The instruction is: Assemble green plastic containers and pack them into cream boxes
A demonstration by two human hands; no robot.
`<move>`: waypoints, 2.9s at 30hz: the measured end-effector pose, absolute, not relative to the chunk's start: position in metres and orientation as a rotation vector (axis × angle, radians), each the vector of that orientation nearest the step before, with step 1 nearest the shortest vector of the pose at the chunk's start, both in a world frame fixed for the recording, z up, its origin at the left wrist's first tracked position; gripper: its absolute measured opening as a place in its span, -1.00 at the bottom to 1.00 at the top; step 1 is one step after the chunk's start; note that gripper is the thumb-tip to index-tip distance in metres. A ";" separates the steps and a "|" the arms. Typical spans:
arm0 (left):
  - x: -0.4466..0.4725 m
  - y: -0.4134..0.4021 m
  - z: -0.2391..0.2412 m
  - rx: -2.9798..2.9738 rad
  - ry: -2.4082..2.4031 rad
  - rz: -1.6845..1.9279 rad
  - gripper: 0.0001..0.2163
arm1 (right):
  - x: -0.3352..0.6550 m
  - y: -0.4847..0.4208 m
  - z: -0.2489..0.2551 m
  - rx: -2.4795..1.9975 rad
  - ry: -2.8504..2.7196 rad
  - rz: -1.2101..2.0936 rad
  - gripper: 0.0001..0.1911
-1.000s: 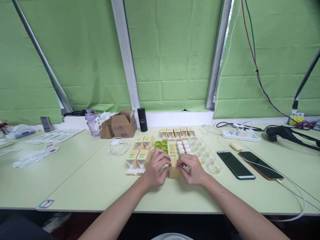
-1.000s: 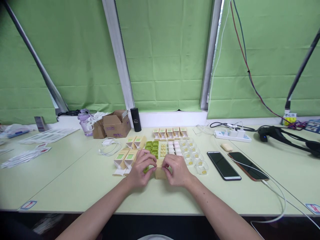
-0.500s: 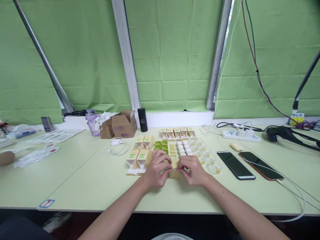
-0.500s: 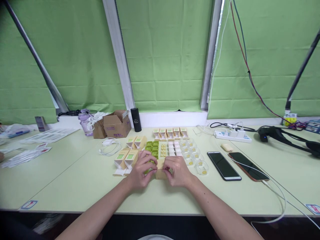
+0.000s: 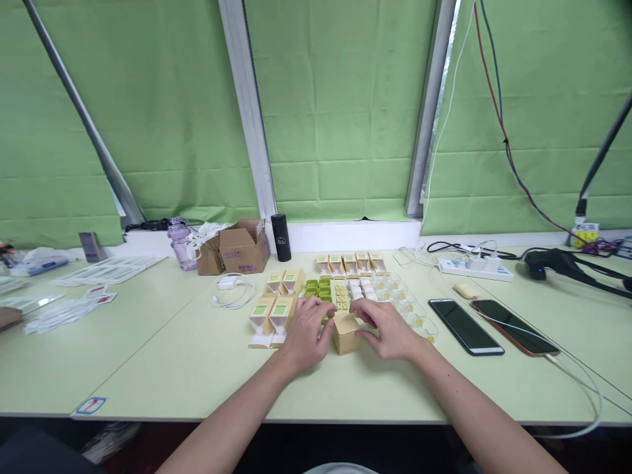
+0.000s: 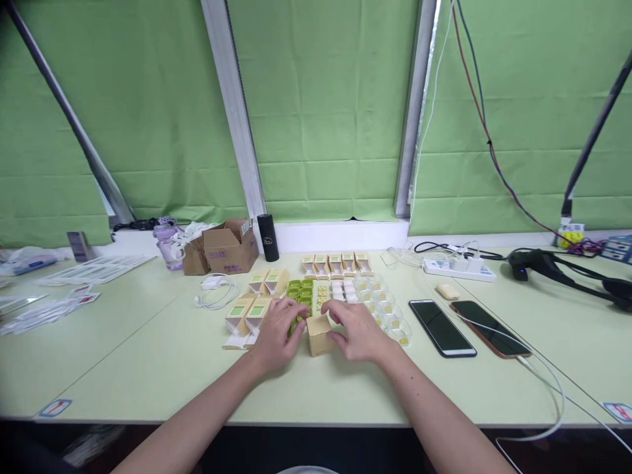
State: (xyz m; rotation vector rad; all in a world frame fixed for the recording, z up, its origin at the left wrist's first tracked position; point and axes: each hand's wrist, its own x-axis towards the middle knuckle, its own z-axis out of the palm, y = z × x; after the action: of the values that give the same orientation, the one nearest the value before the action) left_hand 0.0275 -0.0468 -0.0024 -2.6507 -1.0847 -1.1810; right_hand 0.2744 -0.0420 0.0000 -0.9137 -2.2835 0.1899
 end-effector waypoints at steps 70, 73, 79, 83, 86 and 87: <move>-0.005 0.151 0.095 -2.375 -1.666 -0.315 -0.73 | 0.263 -0.036 0.002 -1.464 -2.182 -0.071 -0.77; -0.003 0.164 0.079 -2.350 -1.657 -0.270 -0.77 | 0.262 -0.036 0.000 -1.450 -2.185 -0.060 -0.77; -0.003 0.183 0.062 -2.288 -1.713 -0.224 -0.75 | 0.261 -0.036 -0.002 -1.413 -2.177 -0.026 -0.77; 0.000 0.191 0.051 -2.272 -1.757 -0.197 -0.72 | 0.260 -0.036 -0.002 -1.389 -2.187 -0.019 -0.76; 0.004 0.193 0.038 -2.284 -1.768 -0.163 -0.67 | 0.259 -0.037 -0.003 -1.384 -2.193 -0.014 -0.76; 0.004 0.194 0.034 -2.280 -1.779 -0.150 -0.66 | 0.259 -0.037 -0.003 -1.383 -2.196 -0.012 -0.76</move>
State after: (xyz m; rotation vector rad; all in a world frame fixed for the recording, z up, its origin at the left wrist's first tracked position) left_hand 0.0042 0.1937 0.0344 -2.2802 -1.7791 -0.1502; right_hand 0.2590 -0.0370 -0.0026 -1.3835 -2.1959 -0.0123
